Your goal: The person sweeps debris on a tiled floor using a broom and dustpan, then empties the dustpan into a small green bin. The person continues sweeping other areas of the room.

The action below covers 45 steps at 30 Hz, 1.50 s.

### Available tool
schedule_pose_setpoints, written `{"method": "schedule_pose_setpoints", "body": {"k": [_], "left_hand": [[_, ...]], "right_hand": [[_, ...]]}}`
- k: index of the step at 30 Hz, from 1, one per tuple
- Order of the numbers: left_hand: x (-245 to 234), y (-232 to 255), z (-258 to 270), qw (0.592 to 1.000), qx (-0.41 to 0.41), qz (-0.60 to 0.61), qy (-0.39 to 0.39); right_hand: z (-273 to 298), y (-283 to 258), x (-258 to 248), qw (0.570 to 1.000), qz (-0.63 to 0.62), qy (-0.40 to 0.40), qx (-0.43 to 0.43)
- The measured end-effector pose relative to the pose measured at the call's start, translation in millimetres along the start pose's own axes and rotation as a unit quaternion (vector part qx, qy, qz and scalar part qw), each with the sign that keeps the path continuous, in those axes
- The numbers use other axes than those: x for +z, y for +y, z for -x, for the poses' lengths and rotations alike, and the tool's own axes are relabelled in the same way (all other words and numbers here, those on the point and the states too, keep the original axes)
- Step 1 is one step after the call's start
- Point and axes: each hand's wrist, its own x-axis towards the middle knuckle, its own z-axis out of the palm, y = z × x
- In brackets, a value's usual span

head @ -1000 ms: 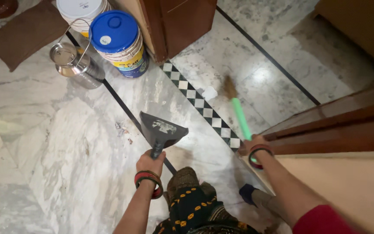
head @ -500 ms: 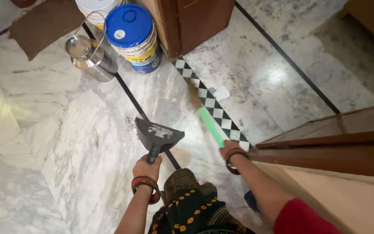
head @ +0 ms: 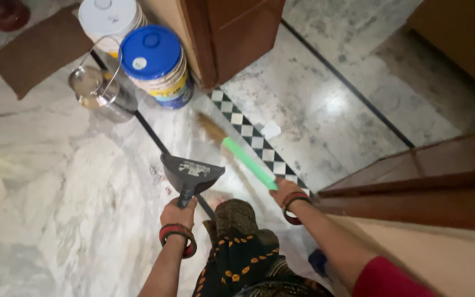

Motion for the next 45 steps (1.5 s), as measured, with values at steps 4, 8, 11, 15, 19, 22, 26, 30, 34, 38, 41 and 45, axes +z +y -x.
{"method": "schedule_pose_setpoints", "body": {"k": [4,8,11,15,19,22,26,30,34,38,41,45], "left_hand": [[-1.7,23.5,-27.9,1.000,0.020,0.004,0.005],[-4.3,34.1,-64.6,0.999,0.044,-0.025,0.019],[-8.5,39.1,-89.2,0.998,0.050,-0.024,0.023],[-13.9,45.0,-116.0,0.999,0.038,-0.017,0.025],[-17.4,62.7,-138.7,0.998,0.042,-0.048,0.018],[-19.5,74.1,-150.2,0.998,0.047,-0.029,0.016],[-25.7,93.8,-158.0,1.000,0.013,-0.010,-0.014],[-35.1,104.5,-163.7,1.000,0.015,0.016,-0.005],[-45.3,109.5,-171.9,0.999,-0.002,0.033,-0.008],[-50.2,107.4,-183.3,0.999,-0.009,0.044,-0.019],[-47.3,105.1,-193.6,0.999,0.041,0.023,0.016],[-42.4,96.8,-202.3,0.998,0.053,0.027,0.017]], "right_hand": [[-59.3,56.1,-16.0,0.989,-0.056,0.113,0.076],[-117.2,86.2,-53.7,0.977,-0.069,0.119,0.165],[-145.7,84.4,-71.9,0.959,-0.155,0.047,0.232],[-163.6,63.5,-52.2,0.983,-0.031,0.035,0.177],[-162.6,19.0,-8.9,0.995,0.090,0.003,0.044],[-159.5,-16.1,0.4,0.990,0.108,-0.048,-0.073],[-145.7,-72.1,-16.1,0.978,0.123,-0.137,-0.100],[-113.8,-88.2,-47.8,0.987,-0.045,-0.152,0.016],[-99.8,-72.1,-85.1,0.952,-0.255,-0.119,0.121],[-111.2,-49.7,-125.1,0.966,-0.212,-0.029,0.142],[-137.4,-47.8,-141.4,0.974,-0.170,-0.015,0.152],[-181.0,-64.3,-131.3,0.994,-0.015,0.010,0.103]]}}
